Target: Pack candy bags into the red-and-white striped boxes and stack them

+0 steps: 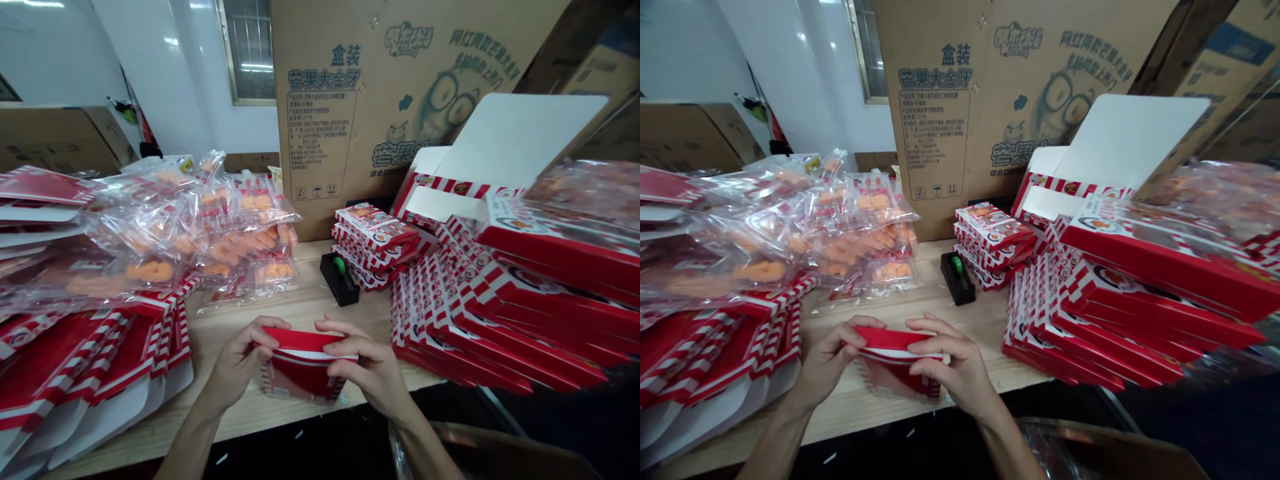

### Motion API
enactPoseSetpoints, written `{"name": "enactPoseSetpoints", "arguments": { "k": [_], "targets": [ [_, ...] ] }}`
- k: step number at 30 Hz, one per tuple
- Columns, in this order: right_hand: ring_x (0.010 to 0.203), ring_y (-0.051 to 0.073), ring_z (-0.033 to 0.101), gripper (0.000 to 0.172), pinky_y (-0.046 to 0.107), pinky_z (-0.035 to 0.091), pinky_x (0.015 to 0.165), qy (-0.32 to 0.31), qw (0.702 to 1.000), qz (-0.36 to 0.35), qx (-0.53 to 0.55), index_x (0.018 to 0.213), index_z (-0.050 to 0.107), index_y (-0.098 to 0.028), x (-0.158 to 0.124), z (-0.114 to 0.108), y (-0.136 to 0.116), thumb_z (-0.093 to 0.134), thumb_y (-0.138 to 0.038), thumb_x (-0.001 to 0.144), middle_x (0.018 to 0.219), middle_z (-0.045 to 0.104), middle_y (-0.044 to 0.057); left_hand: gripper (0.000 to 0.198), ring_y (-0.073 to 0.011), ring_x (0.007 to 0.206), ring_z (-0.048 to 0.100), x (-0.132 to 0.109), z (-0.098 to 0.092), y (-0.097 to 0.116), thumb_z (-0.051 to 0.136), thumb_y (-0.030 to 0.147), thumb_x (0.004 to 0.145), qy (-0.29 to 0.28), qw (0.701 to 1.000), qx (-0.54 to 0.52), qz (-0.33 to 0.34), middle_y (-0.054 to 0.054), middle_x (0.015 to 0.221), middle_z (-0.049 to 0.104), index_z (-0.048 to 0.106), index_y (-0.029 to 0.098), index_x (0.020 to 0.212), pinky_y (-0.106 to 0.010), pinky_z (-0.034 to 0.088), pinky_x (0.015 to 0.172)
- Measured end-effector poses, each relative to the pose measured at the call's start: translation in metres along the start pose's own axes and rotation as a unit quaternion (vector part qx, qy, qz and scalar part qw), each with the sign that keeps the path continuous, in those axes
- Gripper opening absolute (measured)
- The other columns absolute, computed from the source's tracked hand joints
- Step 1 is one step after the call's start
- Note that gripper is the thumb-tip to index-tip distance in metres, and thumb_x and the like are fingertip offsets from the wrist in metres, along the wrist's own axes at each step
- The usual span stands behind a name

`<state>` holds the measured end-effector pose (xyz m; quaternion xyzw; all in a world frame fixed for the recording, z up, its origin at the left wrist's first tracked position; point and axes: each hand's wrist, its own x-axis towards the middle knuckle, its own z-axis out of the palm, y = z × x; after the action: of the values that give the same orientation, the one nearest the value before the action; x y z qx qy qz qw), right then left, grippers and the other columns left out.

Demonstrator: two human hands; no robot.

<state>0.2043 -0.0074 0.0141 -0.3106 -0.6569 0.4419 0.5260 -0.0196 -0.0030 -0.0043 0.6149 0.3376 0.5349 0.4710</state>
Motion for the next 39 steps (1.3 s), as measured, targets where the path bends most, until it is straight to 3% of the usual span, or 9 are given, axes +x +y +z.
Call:
{"name": "enactPoseSetpoints", "arguments": {
  "k": [6, 8, 10, 11, 17, 24, 30, 33, 39],
  "targets": [
    [0.113, 0.023, 0.056, 0.02, 0.043, 0.04, 0.098, -0.06, 0.998, 0.012, -0.004, 0.095, 0.07, -0.03, -0.006, -0.014, 0.019, 0.058, -0.039, 0.083, 0.123, 0.06, 0.006, 0.023, -0.0187, 0.083, 0.063, -0.002, 0.011, -0.002, 0.068, 0.037, 0.075, 0.051, 0.999, 0.008, -0.002, -0.01, 0.091, 0.069, 0.06, 0.017, 0.069, -0.029, 0.049, 0.074],
    [0.113, 0.023, 0.055, 0.034, 0.041, 0.041, 0.095, 0.044, 0.997, 0.044, -0.04, 0.098, 0.069, -0.026, 0.006, -0.028, 0.041, 0.047, -0.048, 0.086, 0.124, 0.059, 0.008, 0.023, -0.0181, 0.082, 0.063, -0.006, 0.015, -0.001, 0.065, 0.039, 0.076, 0.081, 0.996, 0.029, 0.006, -0.009, 0.089, 0.069, 0.059, 0.017, 0.069, -0.028, 0.05, 0.073],
    [0.112, 0.023, 0.053, 0.039, 0.04, 0.038, 0.097, 0.235, 0.951, 0.108, -0.167, 0.094, 0.068, -0.02, 0.024, -0.046, 0.069, 0.044, -0.049, 0.086, 0.115, 0.062, 0.011, 0.024, -0.0186, 0.083, 0.063, -0.012, 0.017, 0.0, 0.064, 0.039, 0.077, 0.111, 0.992, 0.056, 0.01, -0.008, 0.089, 0.069, 0.059, 0.018, 0.069, -0.027, 0.05, 0.071],
    [0.11, 0.025, 0.053, 0.038, 0.042, 0.037, 0.097, 0.271, 0.932, 0.139, -0.195, 0.091, 0.067, -0.016, 0.035, -0.054, 0.083, 0.046, -0.047, 0.085, 0.109, 0.064, 0.013, 0.023, -0.019, 0.084, 0.063, -0.015, 0.018, 0.0, 0.064, 0.039, 0.077, 0.118, 0.991, 0.069, 0.008, -0.009, 0.089, 0.069, 0.059, 0.018, 0.069, -0.027, 0.05, 0.072],
    [0.075, 0.014, 0.06, 0.021, 0.033, 0.05, 0.073, 0.223, 0.915, 0.274, -0.194, 0.08, 0.061, -0.012, 0.079, -0.087, 0.138, 0.057, -0.032, 0.085, 0.08, 0.063, 0.001, 0.019, -0.0213, 0.09, 0.063, -0.024, 0.017, -0.001, 0.063, 0.035, 0.078, 0.102, 0.991, 0.087, -0.009, -0.009, 0.094, 0.069, 0.061, 0.019, 0.07, -0.031, 0.049, 0.077],
    [0.077, 0.013, 0.061, 0.022, 0.03, 0.052, 0.067, 0.229, 0.916, 0.308, -0.118, 0.099, 0.058, -0.012, 0.062, -0.088, 0.149, 0.053, -0.031, 0.089, 0.093, 0.062, 0.004, 0.009, -0.0189, 0.09, 0.063, -0.018, 0.018, -0.004, 0.062, 0.025, 0.08, 0.107, 0.99, 0.09, 0.008, -0.005, 0.09, 0.069, 0.059, 0.02, 0.074, -0.028, 0.049, 0.076],
    [0.078, 0.013, 0.06, 0.016, 0.031, 0.051, 0.07, 0.301, 0.901, 0.29, -0.114, 0.09, 0.059, -0.012, 0.034, -0.072, 0.178, 0.056, -0.028, 0.087, 0.089, 0.062, 0.002, 0.005, -0.0184, 0.092, 0.063, -0.019, 0.019, -0.007, 0.061, 0.021, 0.08, 0.112, 0.986, 0.117, 0.021, -0.004, 0.09, 0.068, 0.058, 0.02, 0.076, -0.027, 0.049, 0.077],
    [0.069, 0.01, 0.058, 0.017, 0.027, 0.05, 0.063, 0.333, 0.889, 0.298, -0.105, 0.088, 0.058, -0.012, 0.036, -0.068, 0.181, 0.054, -0.029, 0.088, 0.082, 0.06, 0.001, 0.006, -0.019, 0.095, 0.061, -0.019, 0.027, -0.005, 0.062, 0.023, 0.079, 0.161, 0.977, 0.135, 0.023, -0.004, 0.092, 0.067, 0.058, 0.021, 0.076, -0.028, 0.049, 0.078],
    [0.04, 0.006, 0.041, 0.032, 0.02, 0.032, 0.038, 0.342, 0.906, 0.251, -0.019, 0.074, 0.056, -0.014, 0.02, -0.043, 0.123, 0.059, -0.046, 0.078, 0.056, 0.049, -0.005, 0.004, -0.0193, 0.098, 0.06, -0.013, 0.041, -0.002, 0.058, 0.025, 0.082, 0.228, 0.963, 0.143, 0.018, -0.004, 0.098, 0.065, 0.057, 0.023, 0.08, -0.032, 0.049, 0.083]
  ]
}}
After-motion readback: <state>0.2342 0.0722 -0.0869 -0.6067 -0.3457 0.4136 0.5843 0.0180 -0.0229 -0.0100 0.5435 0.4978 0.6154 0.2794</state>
